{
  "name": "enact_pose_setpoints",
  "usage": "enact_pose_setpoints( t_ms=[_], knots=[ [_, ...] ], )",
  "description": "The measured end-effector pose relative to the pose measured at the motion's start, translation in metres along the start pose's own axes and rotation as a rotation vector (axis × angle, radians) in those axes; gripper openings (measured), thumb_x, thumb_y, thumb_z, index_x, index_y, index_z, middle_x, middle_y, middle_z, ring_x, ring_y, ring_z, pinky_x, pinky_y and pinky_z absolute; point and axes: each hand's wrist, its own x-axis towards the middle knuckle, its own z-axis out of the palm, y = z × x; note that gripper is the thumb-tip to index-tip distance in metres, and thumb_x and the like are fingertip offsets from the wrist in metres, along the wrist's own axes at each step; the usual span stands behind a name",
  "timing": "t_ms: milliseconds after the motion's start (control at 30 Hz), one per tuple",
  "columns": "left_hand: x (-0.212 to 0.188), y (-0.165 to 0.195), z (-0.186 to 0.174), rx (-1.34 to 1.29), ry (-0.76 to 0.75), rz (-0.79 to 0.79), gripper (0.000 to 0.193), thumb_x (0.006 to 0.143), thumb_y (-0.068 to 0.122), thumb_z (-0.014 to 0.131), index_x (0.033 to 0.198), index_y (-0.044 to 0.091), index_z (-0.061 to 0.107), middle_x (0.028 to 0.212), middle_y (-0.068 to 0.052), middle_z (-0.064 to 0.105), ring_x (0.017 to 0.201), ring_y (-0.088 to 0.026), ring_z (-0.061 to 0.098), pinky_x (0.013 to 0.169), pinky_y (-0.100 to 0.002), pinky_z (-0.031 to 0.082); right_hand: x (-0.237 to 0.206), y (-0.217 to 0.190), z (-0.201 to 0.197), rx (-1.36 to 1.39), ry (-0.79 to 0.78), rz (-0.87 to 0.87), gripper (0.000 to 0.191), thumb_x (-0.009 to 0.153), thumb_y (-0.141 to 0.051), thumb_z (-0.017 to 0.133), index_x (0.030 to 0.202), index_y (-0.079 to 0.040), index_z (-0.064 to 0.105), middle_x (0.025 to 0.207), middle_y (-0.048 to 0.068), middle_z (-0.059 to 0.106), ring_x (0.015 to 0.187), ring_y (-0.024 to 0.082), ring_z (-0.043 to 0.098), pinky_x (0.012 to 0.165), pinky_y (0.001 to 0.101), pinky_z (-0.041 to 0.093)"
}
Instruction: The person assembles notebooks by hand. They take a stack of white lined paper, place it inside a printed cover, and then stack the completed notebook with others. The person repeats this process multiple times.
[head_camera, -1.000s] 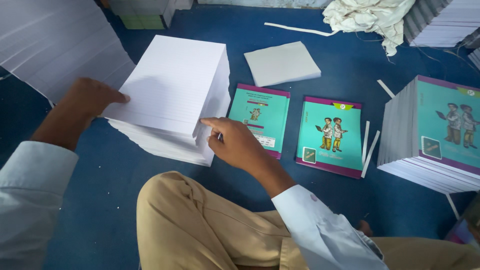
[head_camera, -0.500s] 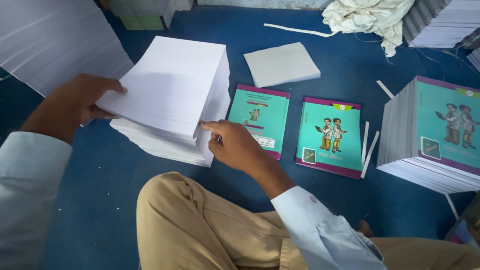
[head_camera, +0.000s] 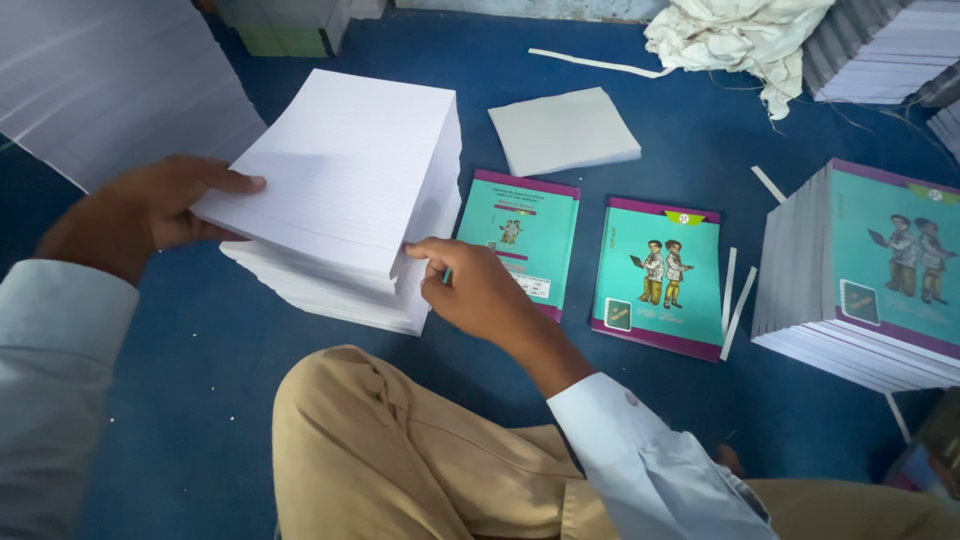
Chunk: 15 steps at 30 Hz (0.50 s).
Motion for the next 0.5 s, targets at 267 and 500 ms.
enact_pose_setpoints(
  t_ms=[267,500],
  knots=[
    [-0.009,0.003,0.004,0.026,0.008,0.070,0.064,0.086,0.011,0.076,0.146,0.003,0.056,0.143,-0.023,0.060,0.128,-0.038,0.062,0.104,-0.040,0.052,0.002,-0.002,-0.002,0.037,-0.033,0.055,0.045,0.087,-0.006,0.064,0.132,-0.005,0.068,0.079,0.003,0.070,0.060,0.012,0.059,0.059,0.0281,0.050],
    [-0.013,0.005,0.008,-0.191,0.051,-0.037,0.065,0.084,0.008,0.073,0.146,0.008,0.055,0.145,-0.021,0.056,0.127,-0.035,0.065,0.100,-0.044,0.058,0.004,-0.004,-0.003,0.277,-0.086,0.253,0.048,0.090,-0.012,0.064,0.138,-0.004,0.061,0.088,0.003,0.068,0.062,0.010,0.065,0.050,0.0248,0.051]
  ],
)
